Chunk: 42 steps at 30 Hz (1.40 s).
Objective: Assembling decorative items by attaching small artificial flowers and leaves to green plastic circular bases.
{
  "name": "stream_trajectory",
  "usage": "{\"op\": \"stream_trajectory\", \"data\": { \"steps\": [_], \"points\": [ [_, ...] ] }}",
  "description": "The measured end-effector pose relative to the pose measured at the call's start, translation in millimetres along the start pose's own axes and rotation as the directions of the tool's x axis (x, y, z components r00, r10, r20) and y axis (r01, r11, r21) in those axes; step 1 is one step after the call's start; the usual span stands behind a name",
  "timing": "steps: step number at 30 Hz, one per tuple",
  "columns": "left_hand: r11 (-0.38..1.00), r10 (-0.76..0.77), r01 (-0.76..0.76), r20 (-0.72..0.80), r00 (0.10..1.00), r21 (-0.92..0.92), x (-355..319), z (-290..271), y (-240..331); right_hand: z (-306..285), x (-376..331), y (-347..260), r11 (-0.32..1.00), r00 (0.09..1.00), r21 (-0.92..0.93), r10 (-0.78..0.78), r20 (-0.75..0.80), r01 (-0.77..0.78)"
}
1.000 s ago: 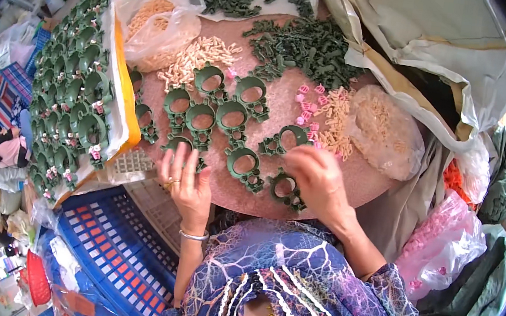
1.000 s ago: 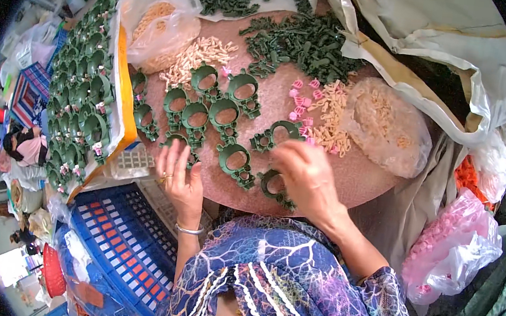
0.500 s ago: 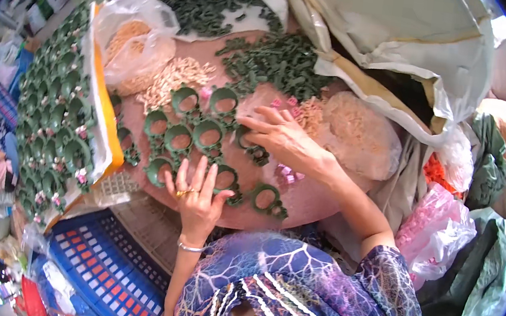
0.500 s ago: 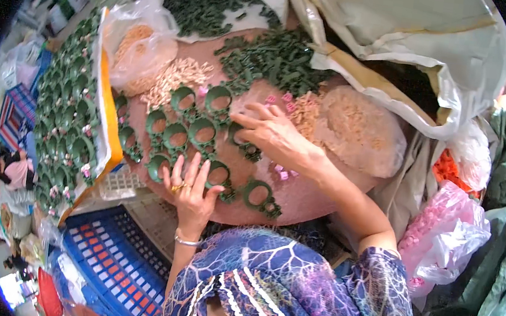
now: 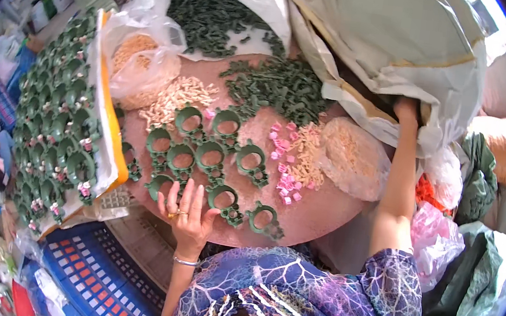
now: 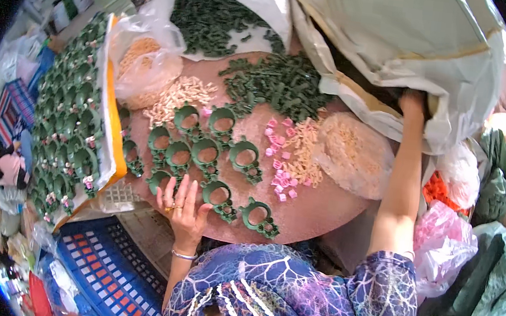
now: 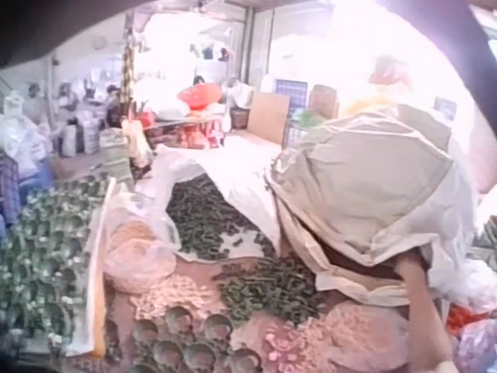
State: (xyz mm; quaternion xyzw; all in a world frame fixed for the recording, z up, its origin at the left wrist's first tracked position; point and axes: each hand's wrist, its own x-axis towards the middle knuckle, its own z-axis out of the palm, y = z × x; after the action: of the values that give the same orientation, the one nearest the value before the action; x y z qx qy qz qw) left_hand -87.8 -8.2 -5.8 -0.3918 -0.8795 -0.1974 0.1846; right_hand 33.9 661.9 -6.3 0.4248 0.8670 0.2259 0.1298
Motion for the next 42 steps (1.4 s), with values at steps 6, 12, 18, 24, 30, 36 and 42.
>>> {"op": "stream_trajectory", "data": {
  "steps": [6,12,18,24,30,36,42],
  "points": [
    [0.998,-0.003,0.001,-0.046,0.999,-0.058,0,8,0,121,0,42,0.897,0.930,0.424,0.254,-0.265,-0.124],
    [0.999,-0.040,0.038,-0.067,0.997,-0.029,0,0,0,225,-172,52,0.892,0.939,0.451,0.133,-0.316,0.025],
    [0.991,-0.011,0.001,-0.078,0.997,-0.134,7,6,4,147,89,67,0.911,0.918,0.402,0.076,-0.390,0.096],
    [0.983,-0.085,0.062,-0.128,0.988,-0.175,-8,5,-3,141,126,93,0.916,0.885,0.339,-0.038,-0.463,0.216],
    [0.991,-0.045,0.035,-0.077,0.996,-0.127,-1,8,5,-8,19,57,-0.199,0.922,0.913,-0.234,0.309,-0.357],
    [0.990,-0.068,0.055,-0.103,0.992,-0.127,3,4,2,-212,-174,-26,-0.435,0.894,0.880,-0.447,-0.026,-0.192],
    [0.996,-0.027,0.020,-0.084,0.996,-0.083,2,4,0,-249,-259,-120,0.080,0.754,0.829,-0.471,-0.458,0.554]
  ]
}}
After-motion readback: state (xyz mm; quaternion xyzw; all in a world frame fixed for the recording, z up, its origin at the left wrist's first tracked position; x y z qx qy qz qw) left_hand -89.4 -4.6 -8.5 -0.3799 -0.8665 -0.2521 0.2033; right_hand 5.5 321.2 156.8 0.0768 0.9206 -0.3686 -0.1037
